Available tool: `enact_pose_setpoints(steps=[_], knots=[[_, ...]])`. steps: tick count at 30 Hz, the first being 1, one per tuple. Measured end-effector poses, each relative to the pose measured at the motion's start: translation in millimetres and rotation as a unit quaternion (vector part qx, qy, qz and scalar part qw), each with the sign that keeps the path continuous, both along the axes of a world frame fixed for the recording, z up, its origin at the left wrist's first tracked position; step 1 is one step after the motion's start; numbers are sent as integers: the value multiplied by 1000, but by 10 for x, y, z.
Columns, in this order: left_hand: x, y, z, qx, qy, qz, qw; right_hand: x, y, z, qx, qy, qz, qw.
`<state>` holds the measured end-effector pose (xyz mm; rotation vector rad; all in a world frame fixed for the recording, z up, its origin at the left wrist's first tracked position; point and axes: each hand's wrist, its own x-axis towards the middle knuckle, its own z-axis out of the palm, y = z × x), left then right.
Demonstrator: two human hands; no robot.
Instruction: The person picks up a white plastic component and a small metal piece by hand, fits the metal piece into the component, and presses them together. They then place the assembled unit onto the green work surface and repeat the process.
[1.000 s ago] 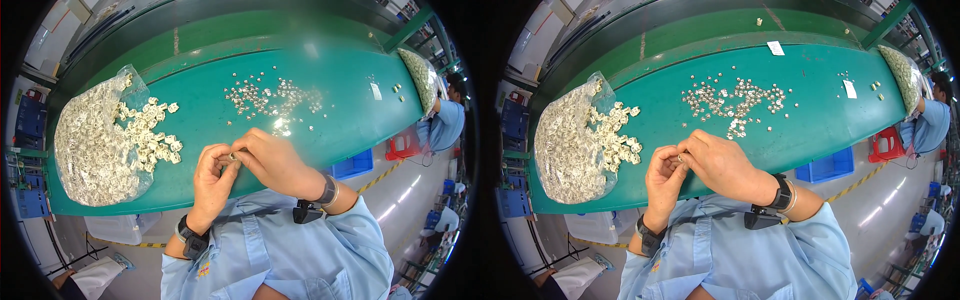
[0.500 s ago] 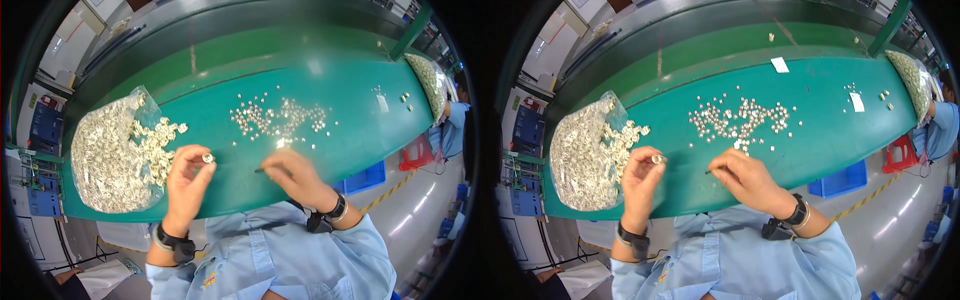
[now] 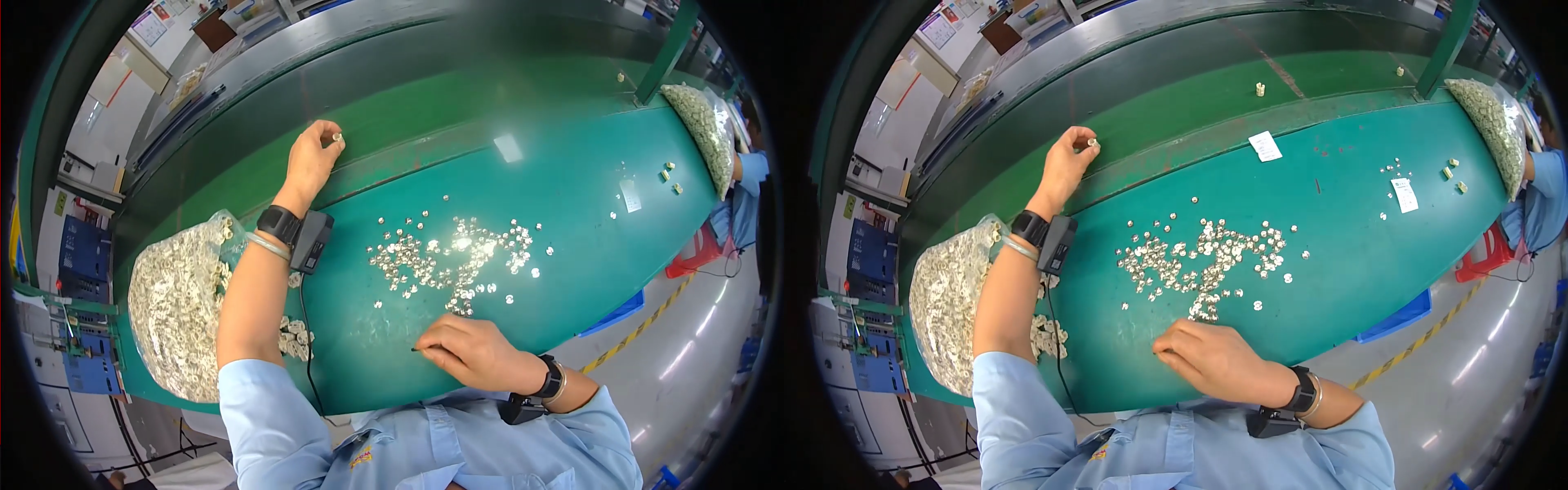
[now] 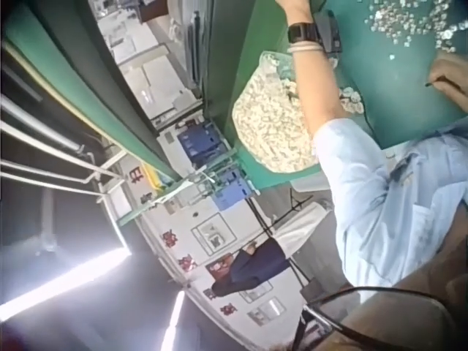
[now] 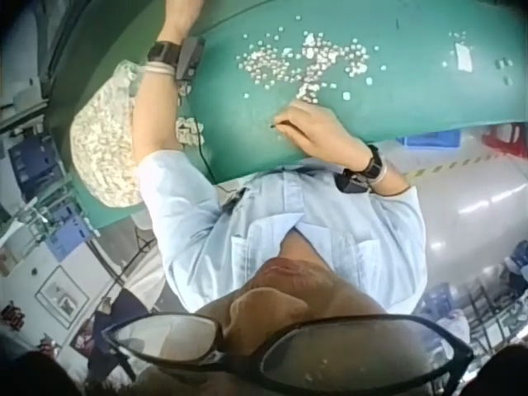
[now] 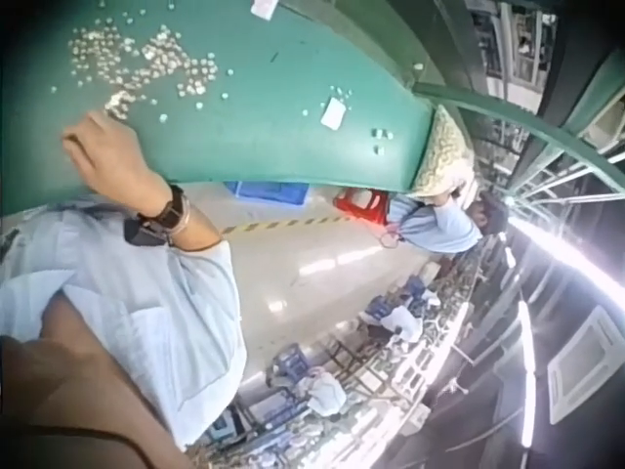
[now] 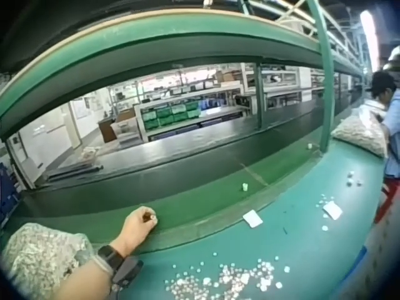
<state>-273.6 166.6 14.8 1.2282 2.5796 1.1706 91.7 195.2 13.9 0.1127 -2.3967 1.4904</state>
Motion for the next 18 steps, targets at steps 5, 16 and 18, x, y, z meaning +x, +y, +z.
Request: enact_pose_setpoints(steps=[5,16,18], knots=[[-201,44,-231,-58,55,-4,997,-74,52,-15,1,-12,18,1000],[668,-1291,546,-175,67,-117,975,-9,51,-29,38,16,11,999],[940,-1504,527,-214,101,-123,964,-12,46,-26,42,32,30,998]])
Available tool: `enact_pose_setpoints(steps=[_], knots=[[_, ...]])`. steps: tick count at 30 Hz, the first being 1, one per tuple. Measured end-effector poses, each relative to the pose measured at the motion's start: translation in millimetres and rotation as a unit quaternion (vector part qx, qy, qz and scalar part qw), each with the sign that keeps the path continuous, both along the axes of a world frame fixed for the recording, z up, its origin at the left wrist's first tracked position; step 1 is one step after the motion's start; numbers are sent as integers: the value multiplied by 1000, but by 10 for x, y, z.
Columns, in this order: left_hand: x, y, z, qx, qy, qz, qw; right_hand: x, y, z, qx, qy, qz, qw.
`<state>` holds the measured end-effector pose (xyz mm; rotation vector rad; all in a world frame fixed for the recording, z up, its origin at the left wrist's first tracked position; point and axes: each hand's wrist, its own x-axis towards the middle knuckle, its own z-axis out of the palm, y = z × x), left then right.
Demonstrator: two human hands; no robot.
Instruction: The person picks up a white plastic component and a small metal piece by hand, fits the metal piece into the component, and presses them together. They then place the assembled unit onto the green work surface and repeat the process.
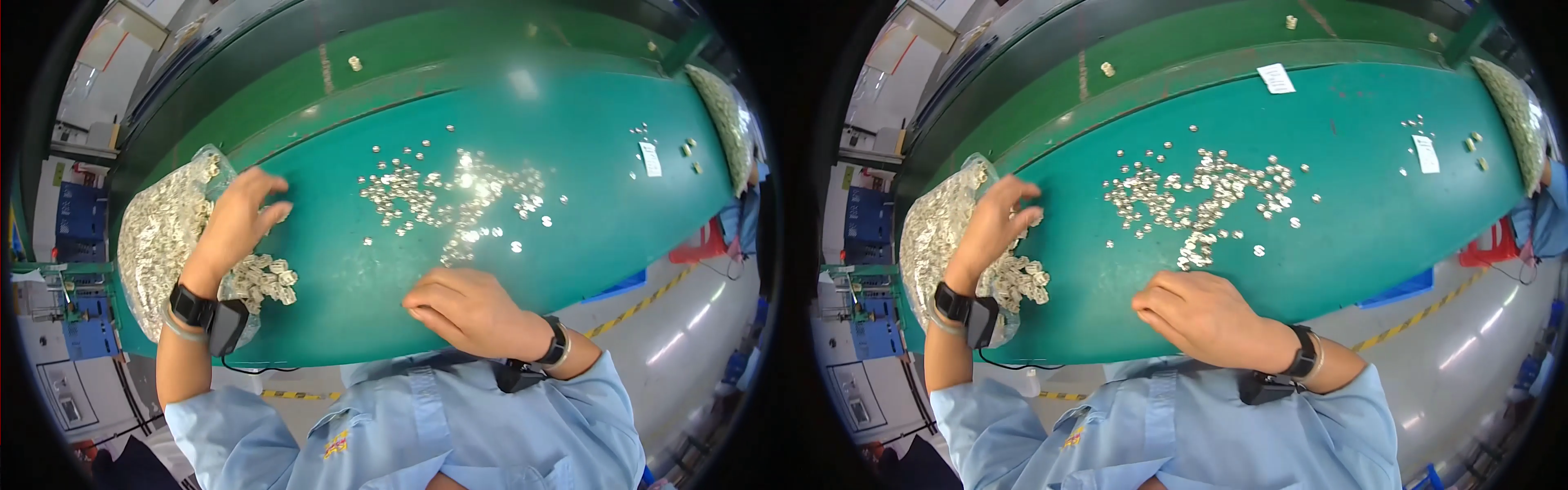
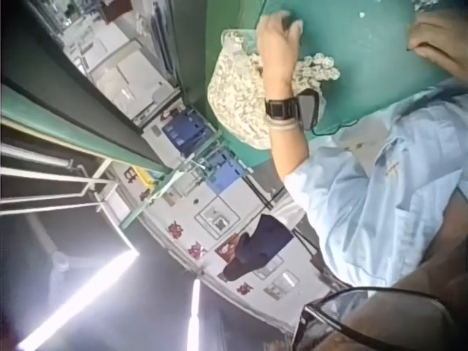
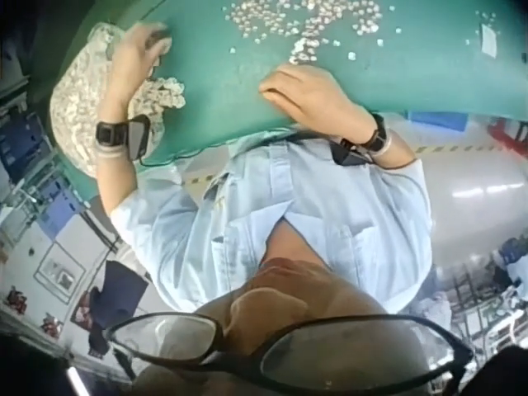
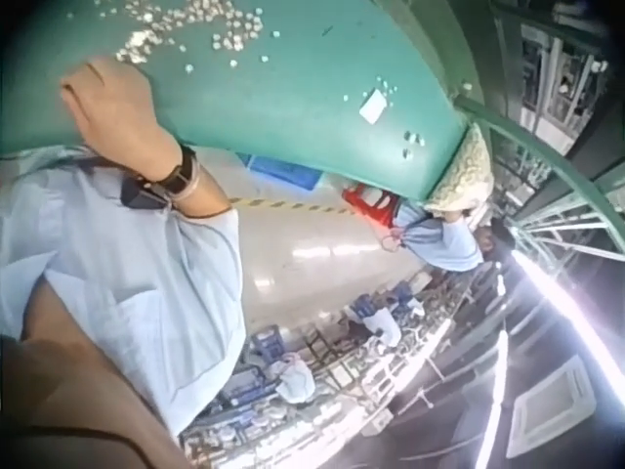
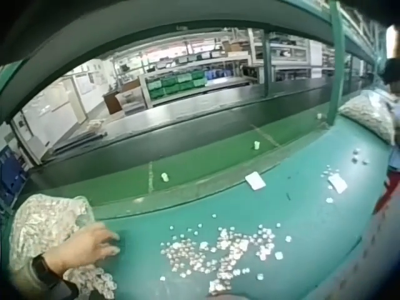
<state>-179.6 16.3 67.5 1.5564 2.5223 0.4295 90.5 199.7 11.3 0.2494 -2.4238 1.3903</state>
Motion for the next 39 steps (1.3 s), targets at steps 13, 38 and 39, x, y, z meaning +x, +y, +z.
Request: enact_pose_setpoints(steps=[13,38,39], knots=[[717,-218,157,221,-372,150,889,110,-76,-62,-23,10,-56,998],[1615,-477,-716,468,-570,137,661,-1395,499,268,175,-56,-145,972],[1616,-480,-712,467,-575,138,658,-1423,498,247,185,-61,-149,969]])
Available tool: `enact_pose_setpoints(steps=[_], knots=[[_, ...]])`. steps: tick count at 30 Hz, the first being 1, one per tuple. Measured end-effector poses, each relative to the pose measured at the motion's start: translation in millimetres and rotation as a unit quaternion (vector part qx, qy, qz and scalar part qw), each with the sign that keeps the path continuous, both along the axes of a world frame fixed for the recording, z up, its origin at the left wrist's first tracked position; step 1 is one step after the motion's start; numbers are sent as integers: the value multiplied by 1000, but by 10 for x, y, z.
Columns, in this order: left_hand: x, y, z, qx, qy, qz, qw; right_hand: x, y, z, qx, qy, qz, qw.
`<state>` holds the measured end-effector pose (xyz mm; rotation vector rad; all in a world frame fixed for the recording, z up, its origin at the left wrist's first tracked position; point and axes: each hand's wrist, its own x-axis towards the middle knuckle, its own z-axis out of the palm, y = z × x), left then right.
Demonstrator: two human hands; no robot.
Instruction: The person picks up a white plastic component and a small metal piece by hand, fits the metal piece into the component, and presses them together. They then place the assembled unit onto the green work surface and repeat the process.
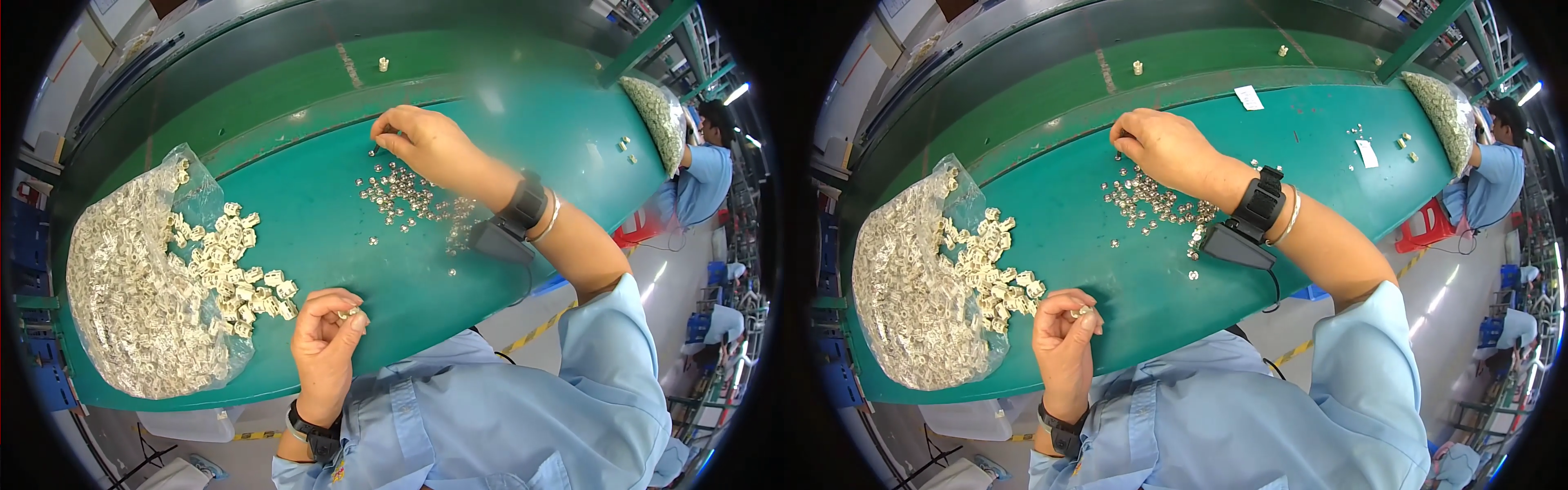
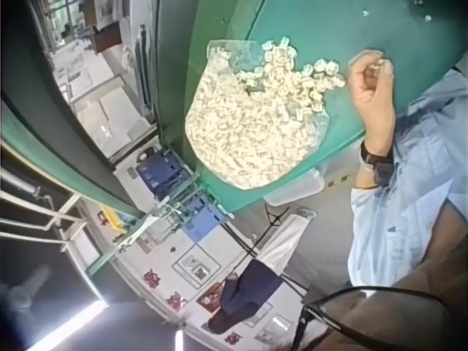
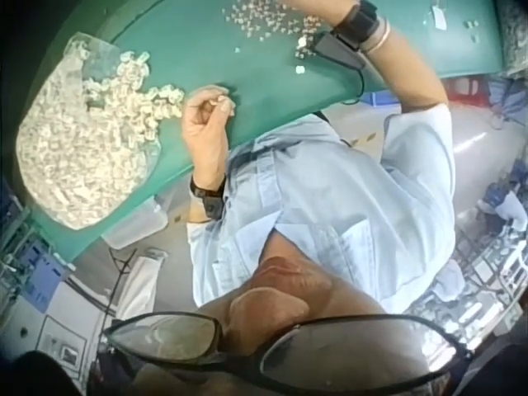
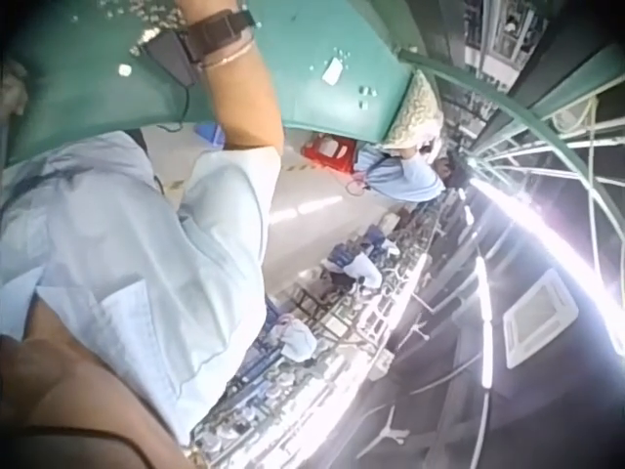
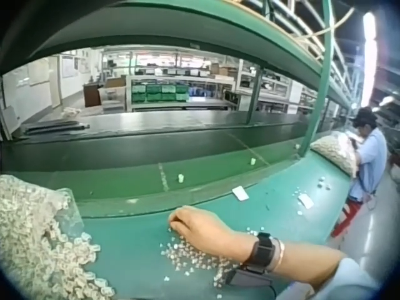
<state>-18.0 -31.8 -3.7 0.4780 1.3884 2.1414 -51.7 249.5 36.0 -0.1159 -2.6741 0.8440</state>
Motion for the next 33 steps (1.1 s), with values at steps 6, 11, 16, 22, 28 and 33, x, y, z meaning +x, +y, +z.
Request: enact_pose_setpoints(steps=[6,11,16,22,28,33], knots=[[-1,-5,81,8,-74,-13,997,-100,20,-92,26,-4,-1,1000],[-26,-13,61,11,-68,-27,997,-132,-4,-130,44,-14,-3,999],[-30,7,59,15,-68,-20,997,-127,-51,-106,75,-37,-10,996],[-13,4,10,28,-44,-12,999,-66,-91,-58,107,-46,10,993],[15,12,3,16,-31,2,999,190,-187,150,23,2,47,999],[36,65,36,-24,-10,38,999,605,-426,365,-25,12,87,996]])
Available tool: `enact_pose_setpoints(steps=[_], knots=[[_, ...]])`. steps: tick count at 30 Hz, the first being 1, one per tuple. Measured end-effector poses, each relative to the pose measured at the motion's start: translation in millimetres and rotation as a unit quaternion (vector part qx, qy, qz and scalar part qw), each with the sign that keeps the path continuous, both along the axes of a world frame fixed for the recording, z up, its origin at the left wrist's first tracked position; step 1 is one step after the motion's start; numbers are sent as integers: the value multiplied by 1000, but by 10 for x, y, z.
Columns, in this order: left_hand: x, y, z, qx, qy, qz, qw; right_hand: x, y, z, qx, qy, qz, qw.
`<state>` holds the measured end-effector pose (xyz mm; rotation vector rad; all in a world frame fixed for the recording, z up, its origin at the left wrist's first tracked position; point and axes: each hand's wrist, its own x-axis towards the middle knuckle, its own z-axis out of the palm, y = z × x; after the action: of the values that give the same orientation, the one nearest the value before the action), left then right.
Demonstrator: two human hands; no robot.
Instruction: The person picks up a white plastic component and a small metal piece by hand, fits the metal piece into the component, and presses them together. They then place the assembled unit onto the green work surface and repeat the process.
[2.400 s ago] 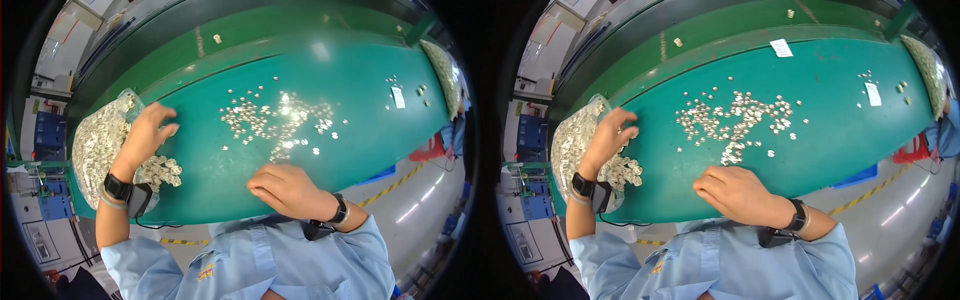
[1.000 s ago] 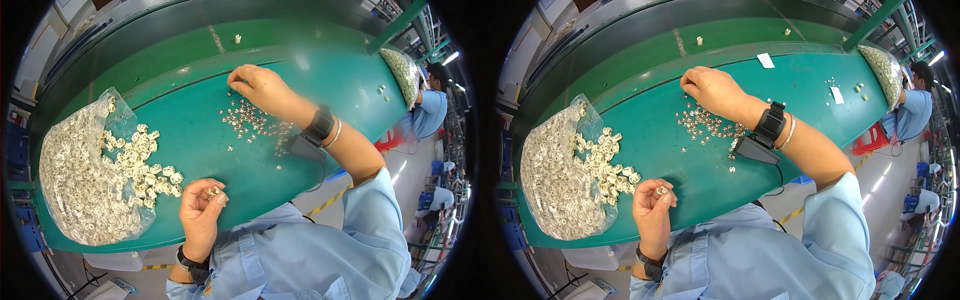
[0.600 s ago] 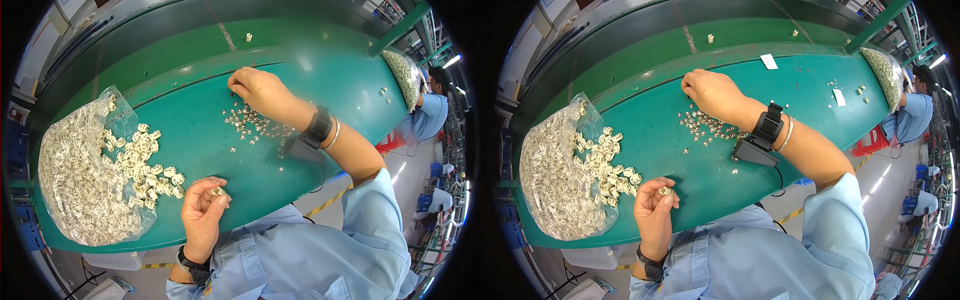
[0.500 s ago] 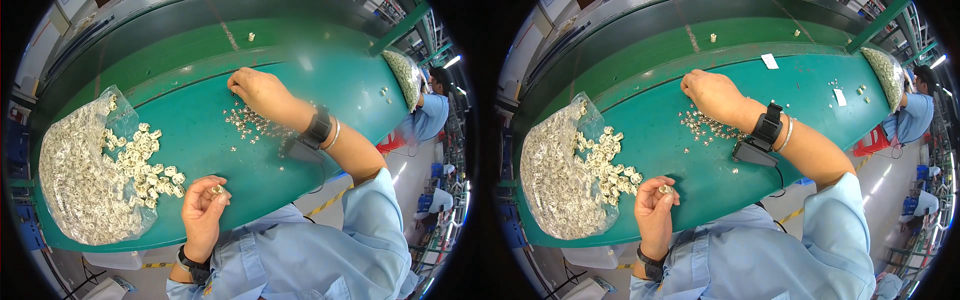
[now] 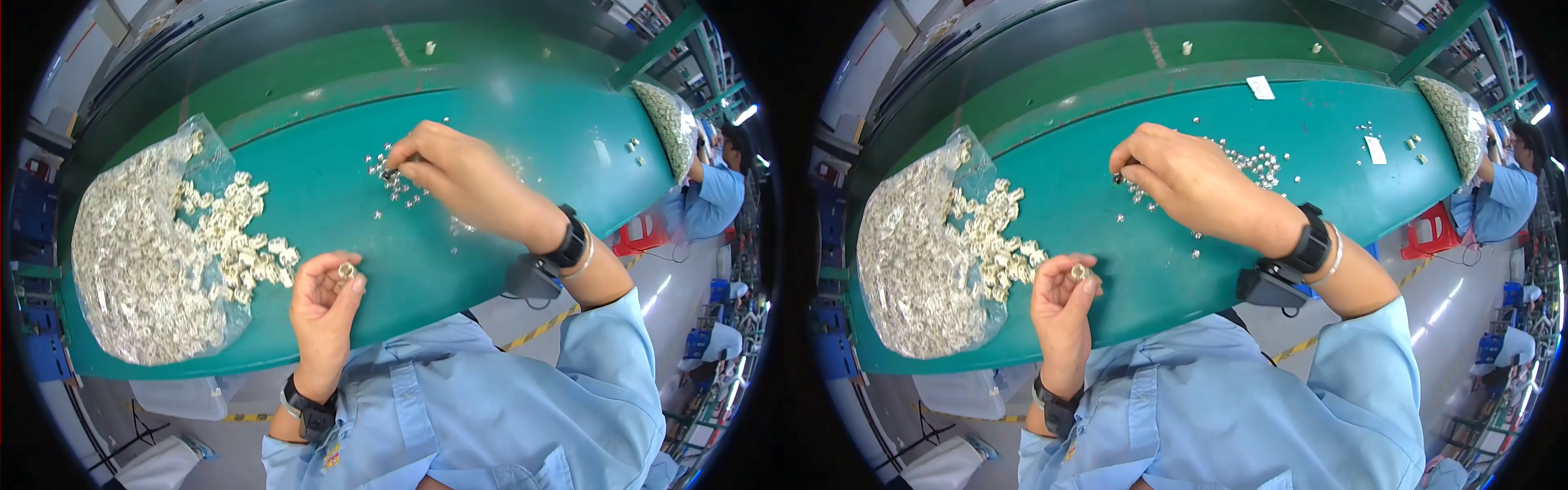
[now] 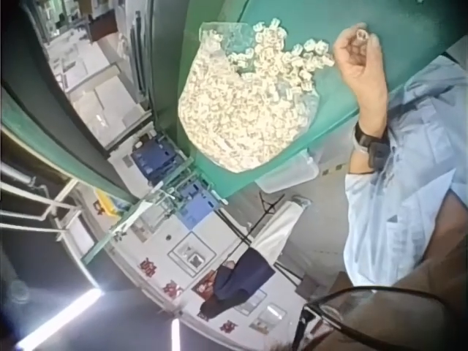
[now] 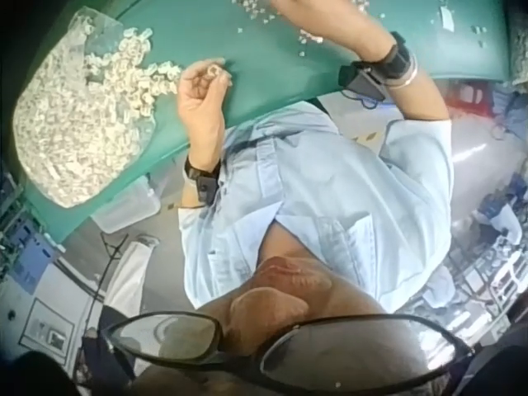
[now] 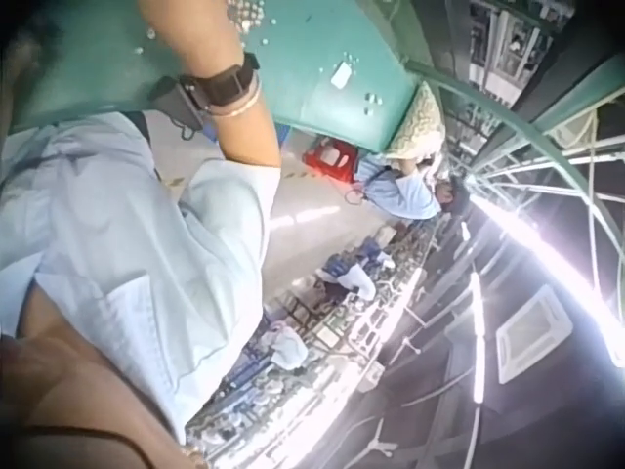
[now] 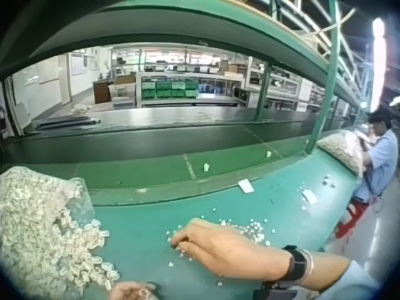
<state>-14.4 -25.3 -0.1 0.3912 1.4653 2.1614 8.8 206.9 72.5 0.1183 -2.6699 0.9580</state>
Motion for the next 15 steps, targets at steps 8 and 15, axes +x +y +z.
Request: enact_pose_setpoints(steps=[8,15], knots=[[61,74,-48,-15,56,19,998,511,-336,-14,-93,32,78,992],[87,78,-114,-61,138,28,988,488,-525,-78,-120,5,76,990]])
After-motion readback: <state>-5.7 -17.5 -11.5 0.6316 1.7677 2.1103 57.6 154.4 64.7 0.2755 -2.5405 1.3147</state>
